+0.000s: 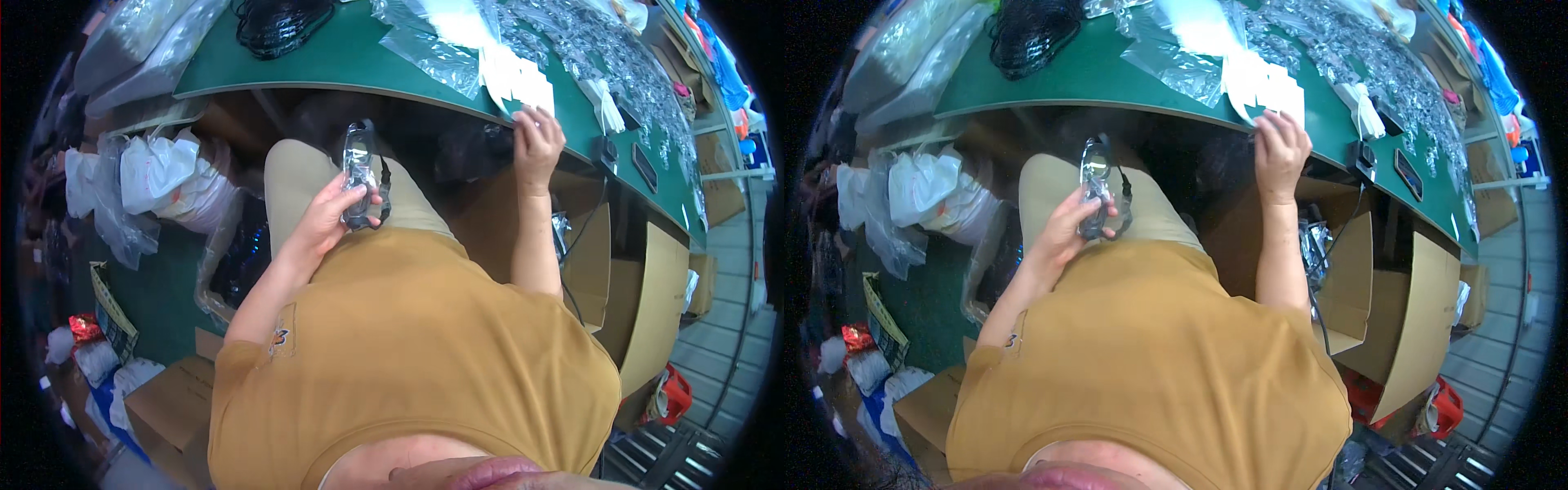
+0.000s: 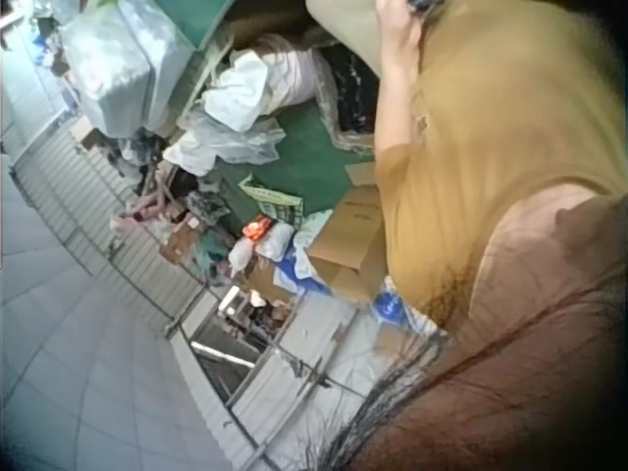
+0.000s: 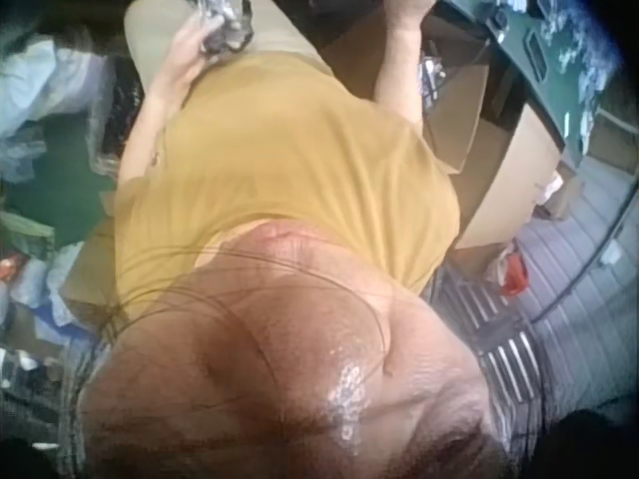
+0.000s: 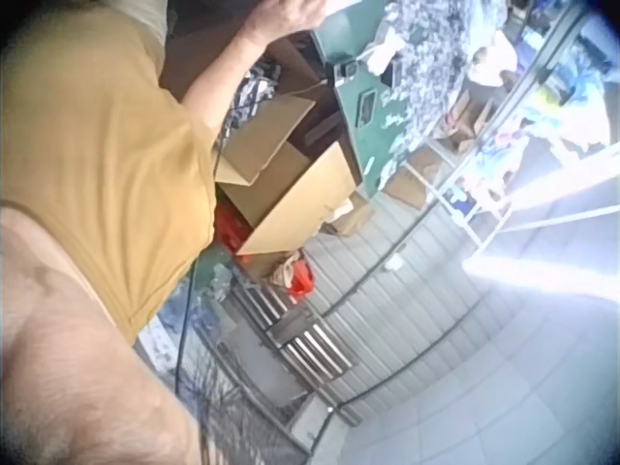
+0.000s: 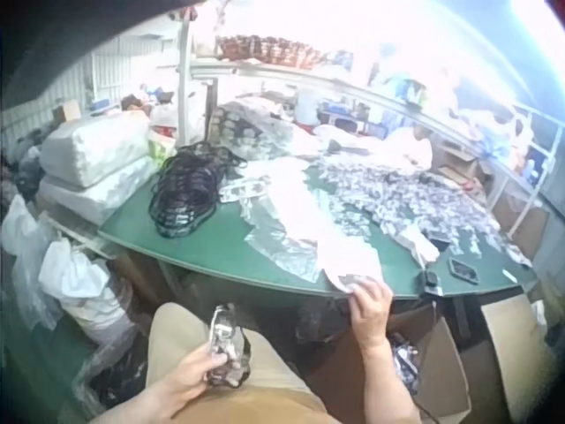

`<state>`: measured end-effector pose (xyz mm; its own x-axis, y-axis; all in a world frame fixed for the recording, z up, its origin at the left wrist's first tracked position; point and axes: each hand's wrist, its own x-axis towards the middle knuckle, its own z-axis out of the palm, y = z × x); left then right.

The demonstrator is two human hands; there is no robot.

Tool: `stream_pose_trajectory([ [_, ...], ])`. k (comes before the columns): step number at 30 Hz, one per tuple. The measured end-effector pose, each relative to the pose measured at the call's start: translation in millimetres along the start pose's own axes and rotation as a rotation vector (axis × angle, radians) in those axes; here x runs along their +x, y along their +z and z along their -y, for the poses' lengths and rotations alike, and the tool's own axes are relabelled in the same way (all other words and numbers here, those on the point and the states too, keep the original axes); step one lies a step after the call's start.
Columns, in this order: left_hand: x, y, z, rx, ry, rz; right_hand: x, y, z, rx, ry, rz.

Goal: The person packages swimming goggles by wrapping paper labels around the goggles, inserting them into clear plastic pouches, and sealing the pouches by hand.

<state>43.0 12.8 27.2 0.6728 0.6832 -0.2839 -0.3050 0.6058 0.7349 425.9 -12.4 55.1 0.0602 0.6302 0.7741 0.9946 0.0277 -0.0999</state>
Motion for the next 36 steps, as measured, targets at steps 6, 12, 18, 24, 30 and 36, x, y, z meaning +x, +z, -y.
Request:
stream_pose_trajectory([
  [6,5,-9,6,-0.091,-0.039,0.014,46,-51,54,1.410,0.541,0.089],
  [12,8,-12,13,-0.173,0.038,0.127,50,-16,128,1.416,0.258,1.150],
  [18,-2,-6,12,-0.349,0.003,0.198,41,34,166,0.598,-0.271,0.616],
  [24,-8,0,11,-0.080,0.045,-0.016,24,43,181,0.709,0.018,0.502],
  [30,-21,6,-29,-0.405,0.090,0.197,-40,93,181,1.970,1.017,0.593],
  [36,-23,-16,-47,-0.117,0.345,-0.040,-34,49,189,2.086,1.249,1.160],
])
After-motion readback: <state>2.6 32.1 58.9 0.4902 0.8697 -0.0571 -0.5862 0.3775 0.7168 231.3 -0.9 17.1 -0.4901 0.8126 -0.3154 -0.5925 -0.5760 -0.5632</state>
